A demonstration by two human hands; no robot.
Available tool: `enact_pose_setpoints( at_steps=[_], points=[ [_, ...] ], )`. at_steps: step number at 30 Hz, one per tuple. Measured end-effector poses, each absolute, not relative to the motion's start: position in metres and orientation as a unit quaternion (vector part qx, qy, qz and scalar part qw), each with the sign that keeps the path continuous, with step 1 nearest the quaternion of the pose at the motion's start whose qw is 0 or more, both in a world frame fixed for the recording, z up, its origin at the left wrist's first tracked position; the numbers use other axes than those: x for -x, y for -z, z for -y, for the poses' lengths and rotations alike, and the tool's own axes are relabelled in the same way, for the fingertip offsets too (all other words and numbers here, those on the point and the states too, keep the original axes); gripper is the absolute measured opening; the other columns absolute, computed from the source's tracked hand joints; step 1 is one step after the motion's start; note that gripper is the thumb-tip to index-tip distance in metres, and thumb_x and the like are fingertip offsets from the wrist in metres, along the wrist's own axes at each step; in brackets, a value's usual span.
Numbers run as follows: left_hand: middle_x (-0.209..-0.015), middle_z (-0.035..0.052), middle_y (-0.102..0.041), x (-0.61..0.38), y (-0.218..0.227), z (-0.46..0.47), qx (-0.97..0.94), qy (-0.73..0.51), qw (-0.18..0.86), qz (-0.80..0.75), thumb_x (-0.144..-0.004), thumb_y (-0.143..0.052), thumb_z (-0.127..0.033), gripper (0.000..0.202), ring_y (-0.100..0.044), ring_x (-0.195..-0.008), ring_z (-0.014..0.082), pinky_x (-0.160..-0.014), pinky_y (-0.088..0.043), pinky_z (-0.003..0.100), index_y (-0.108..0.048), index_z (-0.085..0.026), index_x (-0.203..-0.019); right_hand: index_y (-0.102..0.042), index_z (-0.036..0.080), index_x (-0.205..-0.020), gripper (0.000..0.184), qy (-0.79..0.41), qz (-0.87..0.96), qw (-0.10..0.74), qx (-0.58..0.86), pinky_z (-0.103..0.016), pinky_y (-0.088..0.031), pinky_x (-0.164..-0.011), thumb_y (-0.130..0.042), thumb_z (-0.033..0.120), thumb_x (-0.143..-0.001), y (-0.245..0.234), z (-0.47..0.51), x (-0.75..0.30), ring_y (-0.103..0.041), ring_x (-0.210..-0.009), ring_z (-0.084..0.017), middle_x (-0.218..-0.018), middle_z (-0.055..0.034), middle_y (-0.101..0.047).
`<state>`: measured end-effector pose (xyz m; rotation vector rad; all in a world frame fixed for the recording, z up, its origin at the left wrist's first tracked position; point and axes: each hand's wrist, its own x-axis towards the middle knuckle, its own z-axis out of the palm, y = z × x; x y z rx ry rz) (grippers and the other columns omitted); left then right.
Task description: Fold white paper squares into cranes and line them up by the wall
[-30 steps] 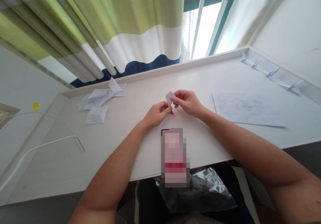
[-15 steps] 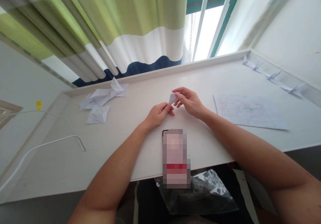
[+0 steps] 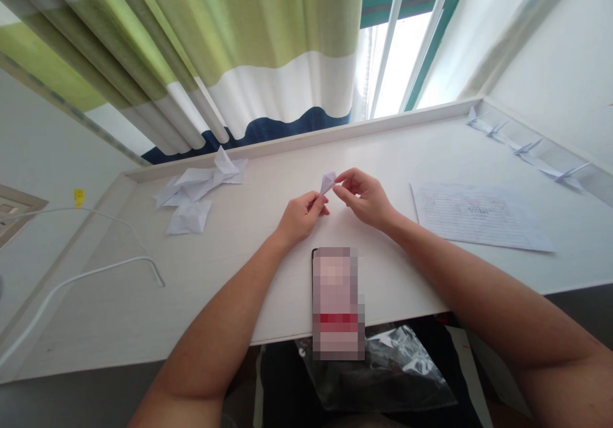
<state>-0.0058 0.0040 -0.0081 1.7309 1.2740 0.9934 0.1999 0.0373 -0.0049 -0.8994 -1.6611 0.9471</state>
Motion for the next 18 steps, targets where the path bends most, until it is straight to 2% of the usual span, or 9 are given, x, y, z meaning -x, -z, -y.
enact_pose_setpoints(
  at_steps=[5,10,15,18],
  points=[
    [-0.088,0.0071,-0.083,0.0074,0.0087,-0.0039,-0.690,-0.375,0.342,-0.516,-0.105,-0.064,-0.052,0.034,-0.076,-0.082,0.0232,-0.085,-0.055,0.038,-0.075,-0.022,-0.095,-0.067,0.025,-0.112,0.031,-0.422,0.680,0.475,0.367,-0.035,-0.049,-0.063,-0.076,0.051,-0.097,0.0066,-0.0364,-0.1989,-0.059,-0.060,-0.014,-0.070,0.0054,-0.063],
    [-0.087,0.0059,-0.083,0.0080,0.0047,-0.0021,-0.705,-0.359,0.318,-0.523,-0.106,-0.062,-0.050,0.034,-0.074,-0.079,0.0220,-0.083,-0.053,0.037,-0.076,-0.022,-0.093,-0.067,0.024,-0.111,0.031,-0.443,0.677,0.463,0.360,-0.034,-0.052,-0.061,-0.078,0.048,-0.095,0.0058,-0.0363,-0.1989,-0.063,-0.059,-0.014,-0.073,0.0045,-0.067],
    [-0.089,0.0072,-0.084,0.0073,0.0025,-0.0012,-0.716,-0.335,0.355,-0.499,-0.105,-0.062,-0.050,0.037,-0.073,-0.081,0.0207,-0.083,-0.053,0.036,-0.076,-0.020,-0.089,-0.065,0.024,-0.099,0.030,-0.443,0.674,0.474,0.353,-0.034,-0.052,-0.059,-0.082,0.049,-0.093,0.0089,-0.0387,-0.1980,-0.064,-0.060,-0.014,-0.074,0.0021,-0.069],
    [-0.094,0.0095,-0.085,0.0068,0.0021,-0.0006,-0.716,-0.328,0.423,-0.448,-0.105,-0.064,-0.051,0.037,-0.075,-0.091,0.0224,-0.091,-0.055,0.037,-0.075,-0.019,-0.090,-0.060,0.025,-0.089,0.035,-0.453,0.669,0.474,0.351,-0.033,-0.054,-0.059,-0.083,0.051,-0.092,0.0095,-0.0396,-0.1978,-0.065,-0.063,-0.014,-0.075,0.0011,-0.070]
  ],
)
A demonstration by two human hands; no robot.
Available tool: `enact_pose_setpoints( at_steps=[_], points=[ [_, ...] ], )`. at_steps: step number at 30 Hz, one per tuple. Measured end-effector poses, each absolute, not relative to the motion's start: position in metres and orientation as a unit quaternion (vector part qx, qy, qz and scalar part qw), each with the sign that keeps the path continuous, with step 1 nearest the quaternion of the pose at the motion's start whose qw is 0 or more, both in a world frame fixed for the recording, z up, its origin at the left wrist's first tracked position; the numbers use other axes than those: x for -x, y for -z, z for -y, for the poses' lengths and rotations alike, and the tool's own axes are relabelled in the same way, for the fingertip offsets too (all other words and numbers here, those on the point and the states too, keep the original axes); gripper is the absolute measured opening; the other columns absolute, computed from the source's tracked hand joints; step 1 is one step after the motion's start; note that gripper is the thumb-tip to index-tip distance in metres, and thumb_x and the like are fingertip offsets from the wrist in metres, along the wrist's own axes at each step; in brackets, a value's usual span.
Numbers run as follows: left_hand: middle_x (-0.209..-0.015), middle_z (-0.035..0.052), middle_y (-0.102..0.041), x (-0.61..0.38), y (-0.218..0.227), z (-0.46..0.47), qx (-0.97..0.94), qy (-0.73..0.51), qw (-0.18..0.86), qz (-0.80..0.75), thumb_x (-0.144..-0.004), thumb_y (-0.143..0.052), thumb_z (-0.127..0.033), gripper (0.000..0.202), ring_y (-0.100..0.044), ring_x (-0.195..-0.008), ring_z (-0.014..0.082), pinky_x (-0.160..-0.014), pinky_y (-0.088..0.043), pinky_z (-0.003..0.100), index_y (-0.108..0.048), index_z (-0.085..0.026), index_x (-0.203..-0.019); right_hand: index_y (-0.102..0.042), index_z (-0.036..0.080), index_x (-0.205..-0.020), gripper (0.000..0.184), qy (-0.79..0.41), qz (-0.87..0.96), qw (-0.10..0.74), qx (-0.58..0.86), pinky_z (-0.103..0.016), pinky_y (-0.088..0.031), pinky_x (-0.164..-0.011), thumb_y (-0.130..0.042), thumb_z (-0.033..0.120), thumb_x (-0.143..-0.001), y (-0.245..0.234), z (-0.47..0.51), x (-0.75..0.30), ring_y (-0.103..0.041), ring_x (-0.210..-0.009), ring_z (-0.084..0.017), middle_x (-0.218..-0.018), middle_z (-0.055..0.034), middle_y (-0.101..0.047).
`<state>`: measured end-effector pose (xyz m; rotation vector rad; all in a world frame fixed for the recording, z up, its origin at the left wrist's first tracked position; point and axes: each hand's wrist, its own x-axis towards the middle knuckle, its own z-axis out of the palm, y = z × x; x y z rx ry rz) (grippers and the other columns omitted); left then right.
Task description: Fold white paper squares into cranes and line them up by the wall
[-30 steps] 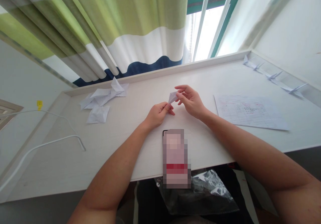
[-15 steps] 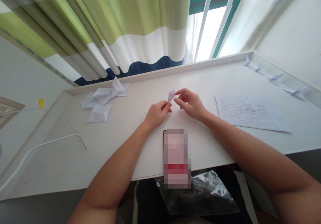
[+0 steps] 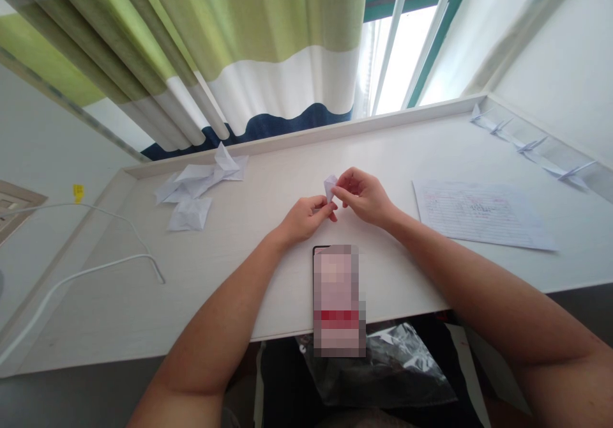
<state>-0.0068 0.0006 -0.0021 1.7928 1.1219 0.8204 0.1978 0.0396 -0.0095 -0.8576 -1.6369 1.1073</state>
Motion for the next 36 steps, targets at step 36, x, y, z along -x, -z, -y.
enact_pose_setpoints(
  at_steps=[36],
  points=[
    [-0.116,0.0156,-0.083,0.009,-0.009,-0.003,-0.693,-0.359,0.496,-0.380,-0.106,-0.027,-0.086,0.091,-0.072,-0.121,0.0308,-0.124,-0.048,0.046,-0.079,-0.018,-0.076,-0.086,0.021,-0.099,0.016,-0.542,0.677,0.422,0.265,-0.031,-0.054,-0.064,-0.075,0.031,-0.094,0.010,-0.034,-0.194,-0.063,-0.064,-0.012,-0.069,0.0018,-0.072]
  ],
)
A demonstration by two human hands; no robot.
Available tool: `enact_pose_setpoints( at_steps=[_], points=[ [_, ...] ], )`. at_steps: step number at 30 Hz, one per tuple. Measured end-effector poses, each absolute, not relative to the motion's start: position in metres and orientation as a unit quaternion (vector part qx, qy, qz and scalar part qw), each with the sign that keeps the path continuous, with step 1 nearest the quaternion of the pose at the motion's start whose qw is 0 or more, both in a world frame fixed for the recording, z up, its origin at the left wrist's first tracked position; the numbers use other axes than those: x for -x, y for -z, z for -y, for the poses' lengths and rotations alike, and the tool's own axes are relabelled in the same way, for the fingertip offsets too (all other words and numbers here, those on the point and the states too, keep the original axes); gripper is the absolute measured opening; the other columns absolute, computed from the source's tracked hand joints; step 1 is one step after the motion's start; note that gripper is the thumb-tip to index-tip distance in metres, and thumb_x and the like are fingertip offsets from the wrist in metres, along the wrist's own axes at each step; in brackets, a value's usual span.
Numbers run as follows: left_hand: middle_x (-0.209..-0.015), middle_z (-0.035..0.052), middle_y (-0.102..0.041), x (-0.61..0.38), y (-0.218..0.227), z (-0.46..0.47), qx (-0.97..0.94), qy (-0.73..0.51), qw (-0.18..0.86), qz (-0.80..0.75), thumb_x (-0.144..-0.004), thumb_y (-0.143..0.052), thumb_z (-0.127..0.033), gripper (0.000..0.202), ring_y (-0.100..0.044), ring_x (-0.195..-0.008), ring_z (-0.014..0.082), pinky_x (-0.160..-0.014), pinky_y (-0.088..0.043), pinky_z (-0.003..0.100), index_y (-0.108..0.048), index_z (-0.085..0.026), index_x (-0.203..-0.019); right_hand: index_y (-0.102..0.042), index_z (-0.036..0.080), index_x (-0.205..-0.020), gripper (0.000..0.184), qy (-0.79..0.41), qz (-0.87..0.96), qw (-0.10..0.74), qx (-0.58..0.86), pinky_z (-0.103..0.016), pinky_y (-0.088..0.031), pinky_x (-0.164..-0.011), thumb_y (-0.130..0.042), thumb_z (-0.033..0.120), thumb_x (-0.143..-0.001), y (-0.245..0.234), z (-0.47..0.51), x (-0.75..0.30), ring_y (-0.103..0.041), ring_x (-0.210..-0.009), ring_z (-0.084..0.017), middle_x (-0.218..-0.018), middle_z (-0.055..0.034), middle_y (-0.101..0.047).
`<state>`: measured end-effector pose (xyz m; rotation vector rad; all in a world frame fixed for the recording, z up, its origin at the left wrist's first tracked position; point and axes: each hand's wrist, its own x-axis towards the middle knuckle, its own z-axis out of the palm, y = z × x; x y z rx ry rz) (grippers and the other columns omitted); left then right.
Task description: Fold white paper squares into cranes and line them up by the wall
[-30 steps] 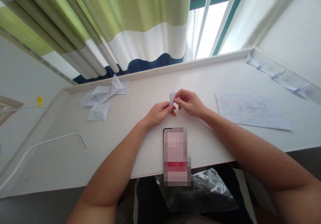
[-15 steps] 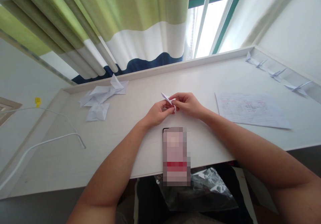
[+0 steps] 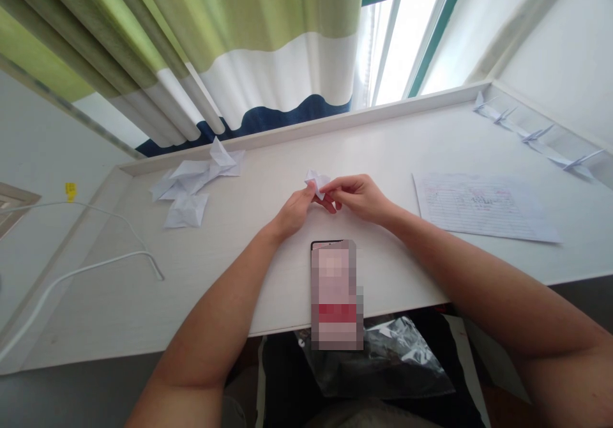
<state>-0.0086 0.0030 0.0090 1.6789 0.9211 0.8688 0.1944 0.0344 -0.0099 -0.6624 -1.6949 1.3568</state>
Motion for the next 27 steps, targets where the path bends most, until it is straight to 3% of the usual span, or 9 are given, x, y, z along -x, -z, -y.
enact_pose_setpoints(
  at_steps=[6,12,17,21,27],
  points=[
    [-0.109,0.0141,-0.083,0.0083,-0.0074,-0.0034,-0.712,-0.338,0.469,-0.399,-0.106,-0.024,-0.087,0.094,-0.073,-0.118,0.0300,-0.126,-0.047,0.048,-0.082,-0.019,-0.079,-0.088,0.026,-0.103,0.017,-0.505,0.699,0.434,0.261,-0.035,-0.051,-0.070,-0.072,0.029,-0.098,0.0058,-0.0301,-0.1943,-0.063,-0.070,-0.014,-0.076,0.0013,-0.066],
    [-0.109,0.0140,-0.084,0.0090,-0.0078,-0.0021,-0.715,-0.318,0.471,-0.407,-0.108,-0.028,-0.083,0.088,-0.073,-0.117,0.0302,-0.124,-0.049,0.048,-0.083,-0.019,-0.084,-0.084,0.023,-0.096,0.018,-0.490,0.684,0.431,0.325,-0.037,-0.054,-0.069,-0.082,0.041,-0.092,0.0015,-0.0290,-0.1951,-0.067,-0.077,-0.017,-0.097,-0.0049,-0.074],
    [-0.101,0.0132,-0.085,0.0126,-0.0053,-0.0046,-0.705,-0.331,0.491,-0.391,-0.112,-0.035,-0.070,0.072,-0.074,-0.117,0.0304,-0.125,-0.048,0.050,-0.080,-0.019,-0.088,-0.083,0.022,-0.094,0.029,-0.487,0.676,0.448,0.326,-0.039,-0.057,-0.074,-0.086,0.050,-0.089,0.0051,-0.0347,-0.1965,-0.069,-0.083,-0.019,-0.095,-0.0059,-0.078],
    [-0.102,0.0123,-0.085,0.0136,-0.0047,-0.0053,-0.699,-0.342,0.491,-0.392,-0.112,-0.042,-0.061,0.059,-0.073,-0.120,0.0305,-0.124,-0.048,0.050,-0.078,-0.019,-0.090,-0.083,0.021,-0.093,0.028,-0.489,0.667,0.458,0.327,-0.039,-0.055,-0.075,-0.086,0.049,-0.089,0.0067,-0.0365,-0.1976,-0.068,-0.084,-0.019,-0.092,-0.0055,-0.079],
    [-0.104,0.0119,-0.085,0.0122,-0.0061,-0.0044,-0.700,-0.342,0.493,-0.387,-0.112,-0.045,-0.058,0.055,-0.072,-0.123,0.0300,-0.124,-0.047,0.050,-0.077,-0.020,-0.090,-0.083,0.022,-0.091,0.023,-0.499,0.663,0.455,0.324,-0.038,-0.053,-0.074,-0.085,0.045,-0.090,0.0063,-0.0352,-0.1976,-0.068,-0.085,-0.019,-0.091,-0.0049,-0.077]
  ],
)
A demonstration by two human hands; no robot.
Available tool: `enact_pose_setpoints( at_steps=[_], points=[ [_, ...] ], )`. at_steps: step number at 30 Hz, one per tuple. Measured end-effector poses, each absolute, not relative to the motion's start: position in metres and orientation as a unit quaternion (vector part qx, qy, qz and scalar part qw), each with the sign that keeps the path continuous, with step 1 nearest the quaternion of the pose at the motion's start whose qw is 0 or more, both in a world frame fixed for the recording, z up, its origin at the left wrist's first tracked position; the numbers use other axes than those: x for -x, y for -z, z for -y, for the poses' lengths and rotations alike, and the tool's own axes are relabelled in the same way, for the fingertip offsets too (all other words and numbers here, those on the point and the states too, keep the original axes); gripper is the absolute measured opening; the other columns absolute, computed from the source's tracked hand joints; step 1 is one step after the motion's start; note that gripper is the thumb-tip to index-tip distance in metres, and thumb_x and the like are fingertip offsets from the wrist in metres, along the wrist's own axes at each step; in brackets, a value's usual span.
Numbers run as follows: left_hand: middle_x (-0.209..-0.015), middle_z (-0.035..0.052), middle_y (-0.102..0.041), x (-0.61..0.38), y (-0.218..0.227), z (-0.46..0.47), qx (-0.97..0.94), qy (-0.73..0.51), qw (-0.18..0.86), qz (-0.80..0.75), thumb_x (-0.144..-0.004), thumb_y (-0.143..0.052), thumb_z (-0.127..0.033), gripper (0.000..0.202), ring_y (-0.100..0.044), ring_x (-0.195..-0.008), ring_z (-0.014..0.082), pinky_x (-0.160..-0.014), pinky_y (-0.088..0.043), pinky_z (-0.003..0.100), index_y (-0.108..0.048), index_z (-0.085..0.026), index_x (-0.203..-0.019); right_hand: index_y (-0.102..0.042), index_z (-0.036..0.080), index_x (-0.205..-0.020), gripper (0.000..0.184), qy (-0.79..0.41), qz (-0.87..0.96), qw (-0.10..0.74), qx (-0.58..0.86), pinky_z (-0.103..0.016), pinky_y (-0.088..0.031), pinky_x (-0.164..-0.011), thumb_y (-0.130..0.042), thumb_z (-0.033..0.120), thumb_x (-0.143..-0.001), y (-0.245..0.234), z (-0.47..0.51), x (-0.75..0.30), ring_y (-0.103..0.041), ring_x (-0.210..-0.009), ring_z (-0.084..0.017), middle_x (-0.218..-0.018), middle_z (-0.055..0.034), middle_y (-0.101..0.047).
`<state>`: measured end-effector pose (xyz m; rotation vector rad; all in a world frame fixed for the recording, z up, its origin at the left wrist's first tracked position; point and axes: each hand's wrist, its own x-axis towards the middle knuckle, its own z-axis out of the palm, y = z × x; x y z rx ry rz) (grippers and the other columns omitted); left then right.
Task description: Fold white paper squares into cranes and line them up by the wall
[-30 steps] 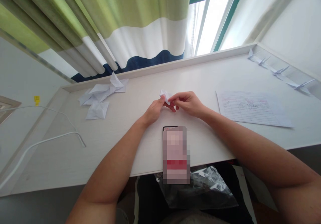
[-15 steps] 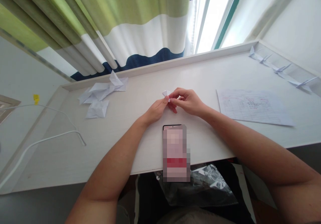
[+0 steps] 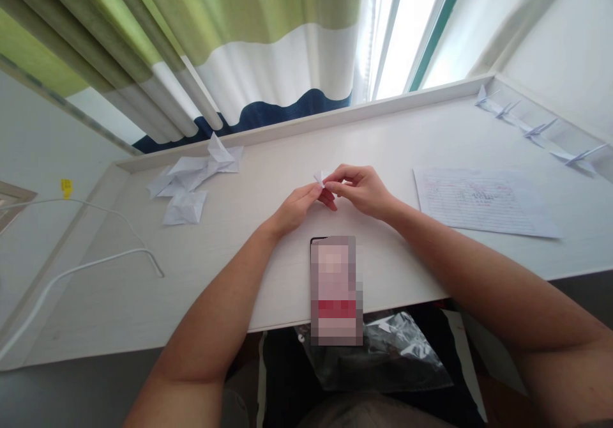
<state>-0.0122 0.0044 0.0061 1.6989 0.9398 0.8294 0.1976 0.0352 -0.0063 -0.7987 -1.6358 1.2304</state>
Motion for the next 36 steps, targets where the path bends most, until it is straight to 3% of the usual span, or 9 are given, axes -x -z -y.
enact_pose_setpoints(
  at_steps=[3,8,12,14,18,26,30,33,36],
  points=[
    [-0.106,0.0119,-0.084,0.012,-0.005,-0.005,-0.697,-0.345,0.497,-0.386,-0.112,-0.047,-0.057,0.051,-0.073,-0.119,0.0288,-0.121,-0.049,0.049,-0.077,-0.019,-0.093,-0.083,0.023,-0.090,0.019,-0.497,0.665,0.452,0.327,-0.037,-0.053,-0.073,-0.085,0.041,-0.089,0.004,-0.034,-0.197,-0.068,-0.086,-0.020,-0.091,-0.0047,-0.075],
    [-0.100,0.0095,-0.083,0.012,0.002,-0.007,-0.665,-0.388,0.500,-0.397,-0.103,-0.066,-0.044,0.027,-0.076,-0.105,0.0249,-0.109,-0.056,0.045,-0.073,-0.018,-0.105,-0.084,0.024,-0.086,0.009,-0.455,0.691,0.446,0.340,-0.038,-0.055,-0.073,-0.082,0.032,-0.086,0.000,-0.031,-0.197,-0.069,-0.080,-0.018,-0.091,-0.0035,-0.074],
    [-0.097,0.0106,-0.083,0.010,0.005,-0.009,-0.673,-0.386,0.488,-0.400,-0.106,-0.061,-0.052,0.039,-0.076,-0.102,0.0248,-0.105,-0.057,0.043,-0.073,-0.018,-0.095,-0.080,0.023,-0.084,0.011,-0.431,0.719,0.423,0.345,-0.039,-0.055,-0.075,-0.078,0.032,-0.088,-0.003,-0.028,-0.197,-0.069,-0.078,-0.017,-0.089,-0.0031,-0.075],
    [-0.096,0.0108,-0.083,0.010,0.005,-0.009,-0.677,-0.385,0.480,-0.404,-0.108,-0.057,-0.060,0.046,-0.077,-0.101,0.0247,-0.104,-0.057,0.043,-0.073,-0.018,-0.094,-0.078,0.022,-0.092,0.011,-0.432,0.715,0.431,0.342,-0.038,-0.056,-0.076,-0.078,0.033,-0.088,-0.003,-0.027,-0.197,-0.068,-0.078,-0.017,-0.085,-0.0016,-0.073],
    [-0.099,0.0105,-0.083,0.009,0.004,-0.007,-0.677,-0.378,0.466,-0.427,-0.109,-0.055,-0.064,0.049,-0.076,-0.100,0.0240,-0.106,-0.055,0.043,-0.070,-0.019,-0.097,-0.068,0.025,-0.125,0.037,-0.470,0.670,0.478,0.319,-0.037,-0.057,-0.077,-0.077,0.035,-0.091,-0.001,-0.028,-0.197,-0.067,-0.076,-0.017,-0.081,0.0030,-0.067],
    [-0.088,0.0076,-0.078,0.008,0.005,-0.003,-0.685,-0.349,0.453,-0.451,-0.111,-0.045,-0.071,0.056,-0.072,-0.093,0.0228,-0.103,-0.053,0.041,-0.060,-0.022,-0.088,-0.066,0.027,-0.132,0.051,-0.456,0.673,0.474,0.338,-0.032,-0.057,-0.069,-0.081,0.056,-0.093,0.009,-0.037,-0.198,-0.065,-0.081,-0.016,-0.103,-0.0011,-0.063],
    [-0.087,0.0076,-0.077,0.008,0.006,-0.004,-0.691,-0.351,0.456,-0.437,-0.112,-0.046,-0.066,0.052,-0.072,-0.092,0.0229,-0.102,-0.055,0.042,-0.060,-0.022,-0.087,-0.071,0.025,-0.115,0.043,-0.461,0.673,0.468,0.339,-0.034,-0.059,-0.072,-0.082,0.060,-0.093,0.011,-0.038,-0.197,-0.069,-0.088,-0.019,-0.106,-0.0041,-0.069],
    [-0.091,0.0089,-0.079,0.008,0.005,-0.005,-0.697,-0.345,0.453,-0.436,-0.113,-0.046,-0.063,0.051,-0.072,-0.094,0.0231,-0.104,-0.054,0.043,-0.064,-0.021,-0.088,-0.070,0.023,-0.097,0.035,-0.452,0.664,0.482,0.350,-0.038,-0.059,-0.077,-0.083,0.056,-0.092,0.011,-0.038,-0.197,-0.070,-0.091,-0.021,-0.098,-0.0050,-0.074],
    [-0.092,0.0092,-0.080,0.009,0.004,-0.005,-0.700,-0.343,0.449,-0.437,-0.112,-0.045,-0.063,0.052,-0.072,-0.095,0.0234,-0.104,-0.054,0.042,-0.065,-0.021,-0.089,-0.069,0.023,-0.092,0.031,-0.456,0.654,0.488,0.355,-0.040,-0.060,-0.077,-0.084,0.051,-0.090,0.011,-0.039,-0.196,-0.069,-0.087,-0.021,-0.092,-0.0041,-0.075]
  ],
)
